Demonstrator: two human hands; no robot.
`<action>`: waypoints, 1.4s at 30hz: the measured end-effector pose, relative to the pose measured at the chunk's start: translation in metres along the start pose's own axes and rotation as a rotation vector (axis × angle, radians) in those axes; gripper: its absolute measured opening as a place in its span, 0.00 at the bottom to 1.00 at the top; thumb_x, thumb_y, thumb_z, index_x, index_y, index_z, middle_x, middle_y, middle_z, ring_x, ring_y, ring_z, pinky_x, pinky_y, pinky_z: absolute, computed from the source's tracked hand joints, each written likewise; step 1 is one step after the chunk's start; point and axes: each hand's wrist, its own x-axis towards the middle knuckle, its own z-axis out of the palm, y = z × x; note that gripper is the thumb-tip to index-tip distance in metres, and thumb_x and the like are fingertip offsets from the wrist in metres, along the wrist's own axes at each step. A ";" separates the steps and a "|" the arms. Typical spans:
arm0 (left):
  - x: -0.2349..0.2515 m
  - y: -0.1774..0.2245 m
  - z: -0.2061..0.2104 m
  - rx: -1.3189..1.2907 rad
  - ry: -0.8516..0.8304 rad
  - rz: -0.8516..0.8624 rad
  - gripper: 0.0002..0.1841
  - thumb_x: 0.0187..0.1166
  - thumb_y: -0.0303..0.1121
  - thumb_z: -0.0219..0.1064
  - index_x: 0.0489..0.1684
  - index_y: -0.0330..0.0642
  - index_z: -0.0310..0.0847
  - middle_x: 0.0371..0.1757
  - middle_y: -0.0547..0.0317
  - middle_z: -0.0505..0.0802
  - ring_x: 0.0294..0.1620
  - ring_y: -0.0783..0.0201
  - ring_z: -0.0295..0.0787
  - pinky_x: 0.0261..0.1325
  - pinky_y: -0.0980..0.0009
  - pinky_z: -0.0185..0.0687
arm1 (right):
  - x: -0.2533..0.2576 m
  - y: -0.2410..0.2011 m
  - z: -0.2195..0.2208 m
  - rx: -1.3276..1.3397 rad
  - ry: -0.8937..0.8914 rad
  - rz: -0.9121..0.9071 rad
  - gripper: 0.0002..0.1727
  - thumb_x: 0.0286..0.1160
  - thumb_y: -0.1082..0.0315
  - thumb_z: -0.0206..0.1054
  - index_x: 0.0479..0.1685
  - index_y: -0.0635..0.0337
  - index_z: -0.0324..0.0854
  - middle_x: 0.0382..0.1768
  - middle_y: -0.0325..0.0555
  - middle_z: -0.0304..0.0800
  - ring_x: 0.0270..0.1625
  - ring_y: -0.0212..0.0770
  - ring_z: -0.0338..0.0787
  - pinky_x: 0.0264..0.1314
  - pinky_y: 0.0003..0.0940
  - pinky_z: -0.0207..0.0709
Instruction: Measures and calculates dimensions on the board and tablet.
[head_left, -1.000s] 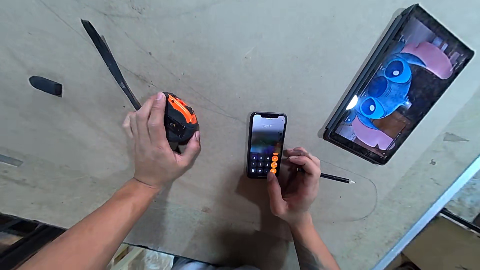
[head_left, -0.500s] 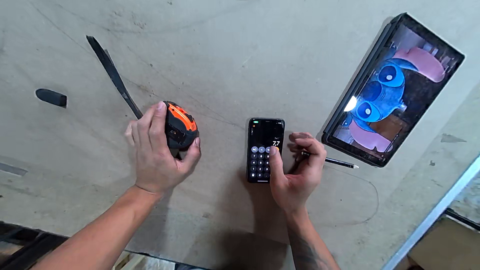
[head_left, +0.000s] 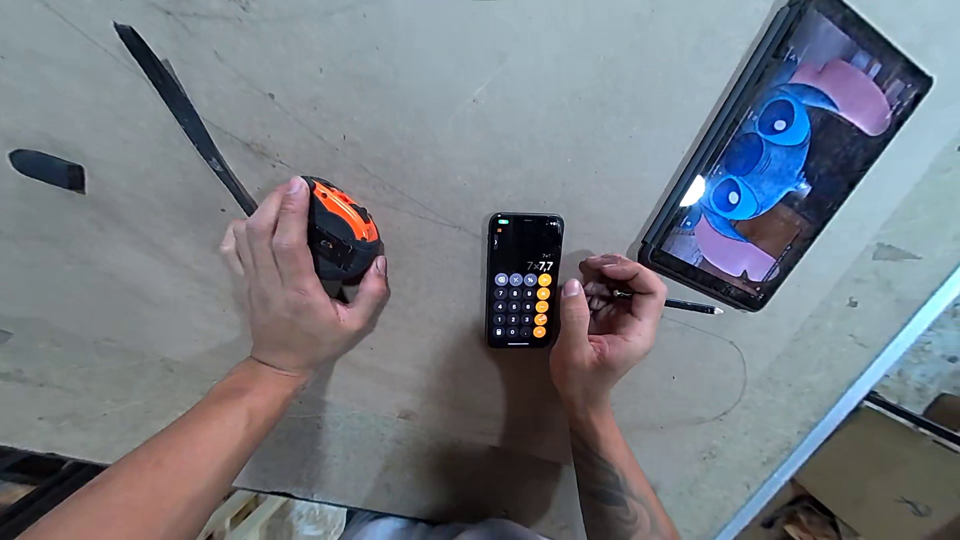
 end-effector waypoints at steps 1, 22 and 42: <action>0.000 0.000 0.000 -0.001 0.001 0.001 0.52 0.70 0.61 0.68 0.95 0.45 0.49 0.87 0.39 0.70 0.82 0.38 0.70 0.81 0.38 0.59 | -0.001 0.001 -0.001 -0.003 -0.014 -0.022 0.18 0.76 0.72 0.69 0.63 0.61 0.74 0.57 0.45 0.85 0.55 0.39 0.87 0.47 0.30 0.83; 0.000 0.000 0.002 0.004 0.008 0.009 0.52 0.71 0.59 0.69 0.94 0.43 0.49 0.85 0.36 0.71 0.83 0.39 0.68 0.83 0.41 0.57 | -0.010 -0.013 0.008 -0.347 -0.151 0.019 0.41 0.64 0.53 0.84 0.73 0.58 0.67 0.66 0.46 0.77 0.67 0.41 0.79 0.58 0.36 0.78; 0.001 0.000 0.002 -0.001 0.011 0.005 0.52 0.70 0.59 0.70 0.94 0.44 0.50 0.85 0.37 0.72 0.83 0.39 0.69 0.82 0.39 0.57 | -0.012 -0.018 0.000 -0.235 -0.181 0.080 0.39 0.71 0.56 0.79 0.78 0.57 0.63 0.67 0.43 0.77 0.65 0.37 0.80 0.57 0.31 0.80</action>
